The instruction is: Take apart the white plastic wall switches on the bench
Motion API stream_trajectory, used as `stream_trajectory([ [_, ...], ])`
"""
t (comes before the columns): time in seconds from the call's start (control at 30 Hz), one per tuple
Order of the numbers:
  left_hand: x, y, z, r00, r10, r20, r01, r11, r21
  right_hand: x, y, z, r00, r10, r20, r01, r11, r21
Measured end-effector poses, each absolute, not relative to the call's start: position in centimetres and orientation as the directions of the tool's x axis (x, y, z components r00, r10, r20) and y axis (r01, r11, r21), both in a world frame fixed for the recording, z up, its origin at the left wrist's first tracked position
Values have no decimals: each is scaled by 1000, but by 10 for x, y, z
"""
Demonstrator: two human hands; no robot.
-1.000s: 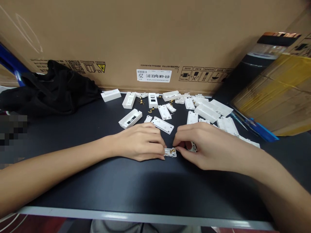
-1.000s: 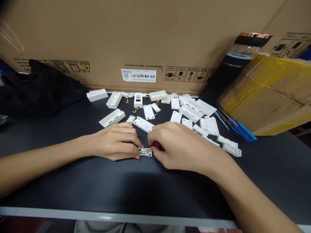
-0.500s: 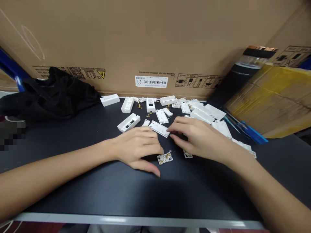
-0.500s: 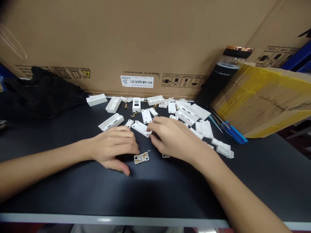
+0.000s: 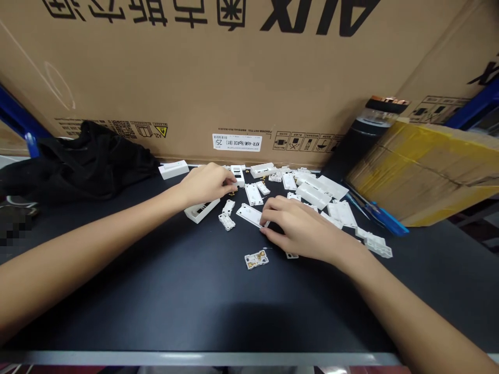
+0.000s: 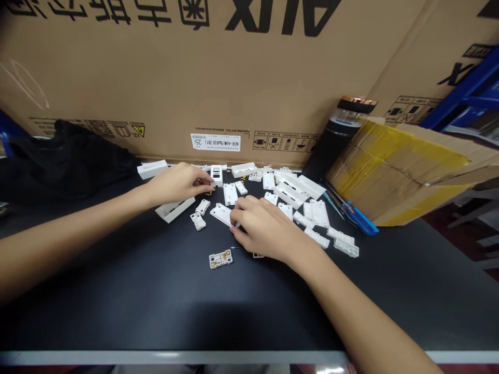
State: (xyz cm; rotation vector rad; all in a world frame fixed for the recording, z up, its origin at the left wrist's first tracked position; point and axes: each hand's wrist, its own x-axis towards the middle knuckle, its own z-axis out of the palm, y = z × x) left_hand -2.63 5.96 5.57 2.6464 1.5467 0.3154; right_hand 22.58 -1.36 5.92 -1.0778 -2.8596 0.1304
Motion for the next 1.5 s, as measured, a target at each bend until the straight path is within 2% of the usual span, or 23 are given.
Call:
stream_trajectory([
  [0.33, -9, 66, 54, 462, 884, 77, 876, -468, 113, 230, -13, 62, -726, 685, 57, 683, 729, -55],
  [0.63, -12, 71, 49, 514, 856, 50, 844, -515, 151, 230, -13, 61, -734, 677, 48, 676, 736, -40],
  [0.87, -17, 75, 55, 553, 833, 11, 817, -545, 190, 232, -11, 63, -716, 696, 54, 693, 717, -73],
  [0.97, -21, 76, 64, 559, 828, 44, 802, -553, 225, 234, -10, 65, -704, 707, 66, 701, 707, -89],
  [1.1, -19, 72, 79, 584, 796, 158, 742, -603, 293, 235, -10, 68, -695, 707, 130, 701, 707, -93],
  [1.2, -13, 57, 87, 615, 760, 210, 702, -649, 293, 234, -10, 69, -678, 716, 164, 711, 696, -101],
  [1.3, -9, 32, 85, 715, 678, 171, 639, -733, 233, 233, -8, 65, -684, 717, 135, 709, 697, -106],
  [1.43, -8, -4, 67, 817, 547, 184, 558, -830, -14, 233, -5, 55, -719, 688, 94, 683, 726, -87],
  [1.5, -8, -15, 55, 836, 515, 190, 539, -837, -100, 233, -5, 53, -727, 682, 79, 677, 731, -86],
])
